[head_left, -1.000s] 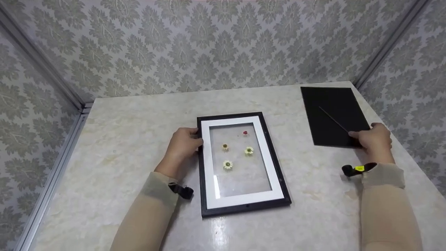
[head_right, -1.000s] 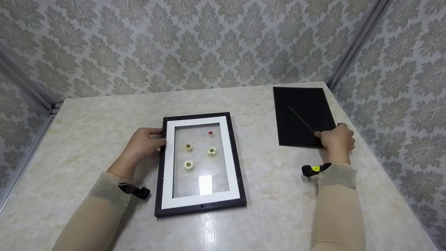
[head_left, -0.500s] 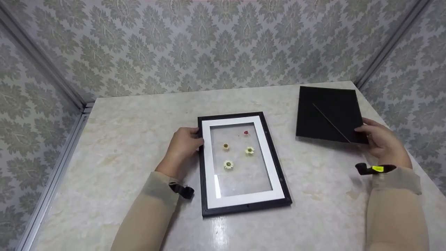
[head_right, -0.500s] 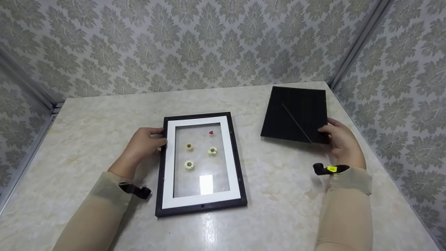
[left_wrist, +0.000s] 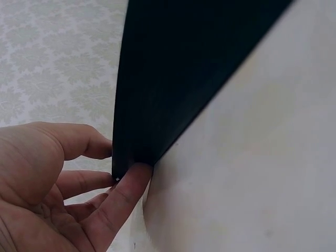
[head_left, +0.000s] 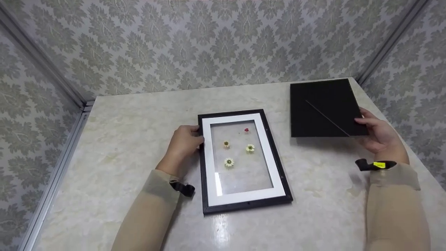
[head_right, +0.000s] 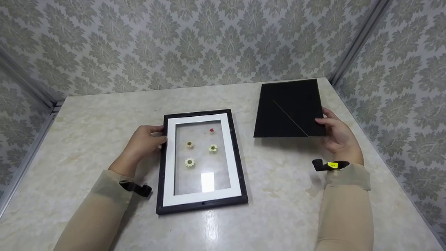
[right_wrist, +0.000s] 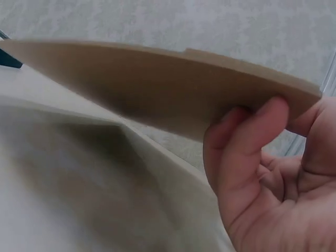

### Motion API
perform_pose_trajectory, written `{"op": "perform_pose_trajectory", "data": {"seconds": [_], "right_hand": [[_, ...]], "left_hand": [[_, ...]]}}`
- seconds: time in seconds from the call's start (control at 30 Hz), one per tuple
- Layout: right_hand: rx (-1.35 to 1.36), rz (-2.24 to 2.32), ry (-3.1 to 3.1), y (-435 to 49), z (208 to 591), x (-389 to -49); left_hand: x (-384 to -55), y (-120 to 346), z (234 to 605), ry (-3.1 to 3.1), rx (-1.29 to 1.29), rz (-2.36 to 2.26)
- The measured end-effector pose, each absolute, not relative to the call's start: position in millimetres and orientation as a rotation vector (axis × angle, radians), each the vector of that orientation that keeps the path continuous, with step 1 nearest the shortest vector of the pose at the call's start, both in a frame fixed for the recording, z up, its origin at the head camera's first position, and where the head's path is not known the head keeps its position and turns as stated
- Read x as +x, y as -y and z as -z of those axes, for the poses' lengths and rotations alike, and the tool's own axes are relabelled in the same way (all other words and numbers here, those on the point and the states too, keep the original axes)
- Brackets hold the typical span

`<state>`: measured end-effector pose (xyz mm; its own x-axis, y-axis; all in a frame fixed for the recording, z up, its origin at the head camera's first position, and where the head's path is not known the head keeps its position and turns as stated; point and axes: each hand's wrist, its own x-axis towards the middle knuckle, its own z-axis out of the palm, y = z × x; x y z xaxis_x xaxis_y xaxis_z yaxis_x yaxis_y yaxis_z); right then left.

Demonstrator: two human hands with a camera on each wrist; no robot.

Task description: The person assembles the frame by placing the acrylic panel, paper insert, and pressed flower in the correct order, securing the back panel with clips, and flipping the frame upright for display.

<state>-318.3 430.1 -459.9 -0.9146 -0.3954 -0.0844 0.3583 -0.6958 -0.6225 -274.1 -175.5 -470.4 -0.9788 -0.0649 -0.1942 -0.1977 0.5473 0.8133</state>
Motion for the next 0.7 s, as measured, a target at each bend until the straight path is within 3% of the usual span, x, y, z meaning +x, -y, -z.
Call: {"op": "perform_pose_trajectory", "data": {"seconds": [0.3,0.7], "right_hand": [[-0.364,2.452,-0.916,-394,451,-324],[-0.265,2.399,-1.353,-303,424,-294]], "left_hand": [[-276,177,468,-2.651,-0.214,-1.396],[-273,180,469,-2.627,-0.211,-1.444]]}}
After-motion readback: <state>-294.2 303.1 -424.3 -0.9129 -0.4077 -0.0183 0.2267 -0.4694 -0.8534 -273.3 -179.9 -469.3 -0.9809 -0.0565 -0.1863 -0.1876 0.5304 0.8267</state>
